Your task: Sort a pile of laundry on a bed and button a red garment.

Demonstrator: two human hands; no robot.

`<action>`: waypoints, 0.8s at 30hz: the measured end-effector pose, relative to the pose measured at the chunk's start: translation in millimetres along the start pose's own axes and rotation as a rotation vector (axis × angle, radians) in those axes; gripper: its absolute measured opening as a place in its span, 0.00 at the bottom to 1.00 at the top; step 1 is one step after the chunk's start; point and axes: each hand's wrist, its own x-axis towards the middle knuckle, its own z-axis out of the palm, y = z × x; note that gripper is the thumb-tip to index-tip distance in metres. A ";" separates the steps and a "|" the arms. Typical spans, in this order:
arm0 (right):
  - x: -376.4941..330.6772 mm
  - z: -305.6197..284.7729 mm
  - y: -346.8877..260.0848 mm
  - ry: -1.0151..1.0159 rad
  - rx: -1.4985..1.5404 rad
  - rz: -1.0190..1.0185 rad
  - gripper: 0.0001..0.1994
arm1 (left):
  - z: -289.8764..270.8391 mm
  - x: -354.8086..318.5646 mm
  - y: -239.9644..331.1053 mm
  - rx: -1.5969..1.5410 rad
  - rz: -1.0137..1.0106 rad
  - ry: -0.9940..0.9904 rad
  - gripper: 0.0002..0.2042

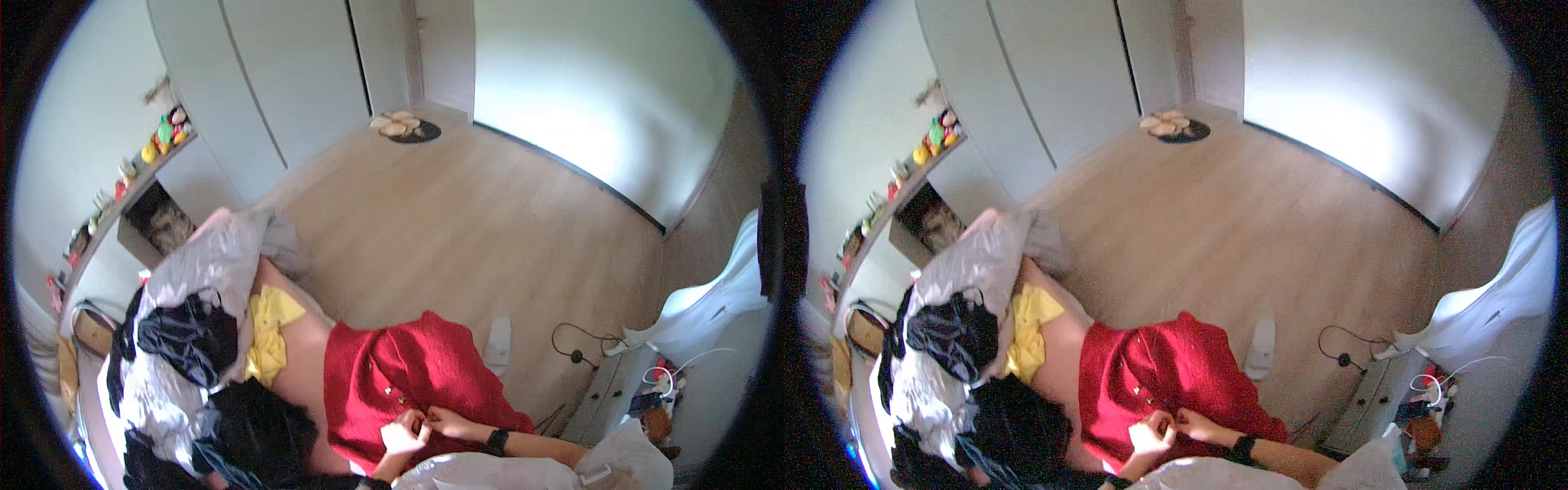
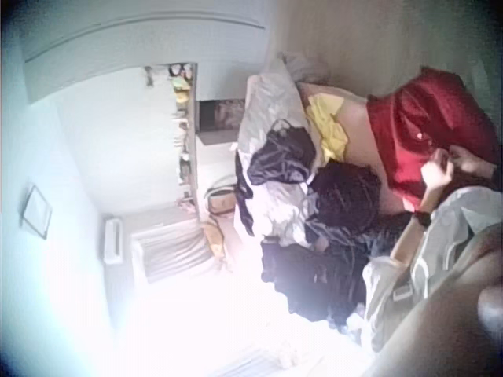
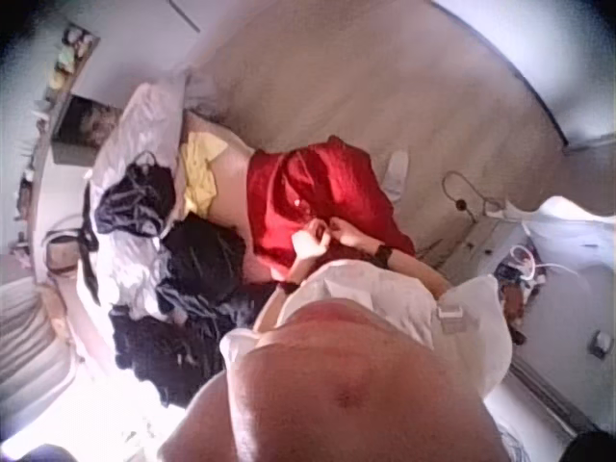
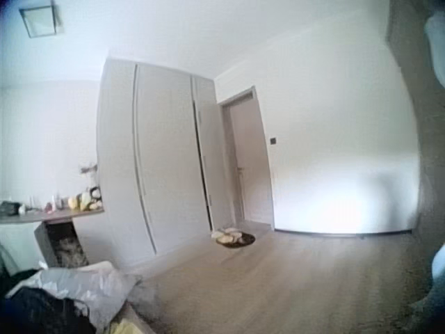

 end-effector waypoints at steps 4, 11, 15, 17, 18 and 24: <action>-2.1 1.8 -14.4 -0.201 0.066 -0.030 0.14 | -22.5 -4.5 8.1 -0.141 -0.281 0.025 0.06; -27.4 2.5 -44.6 -0.176 0.296 0.111 0.12 | -117.8 74.4 196.1 -2.130 0.103 -1.241 0.24; -61.6 19.1 -69.2 0.119 0.512 0.111 0.15 | -207.5 85.6 217.6 -2.146 -0.361 -1.144 0.29; -69.1 21.6 -80.7 0.428 0.698 0.010 0.16 | -183.5 93.6 209.4 -2.344 -0.127 -1.022 0.30; -61.1 23.0 -80.8 0.337 0.648 0.002 0.15 | -167.2 94.0 190.7 -2.312 -0.211 -0.948 0.29; -30.4 0.9 -67.6 -0.021 0.453 0.182 0.08 | -57.0 8.5 0.1 -1.581 -0.458 -0.338 0.22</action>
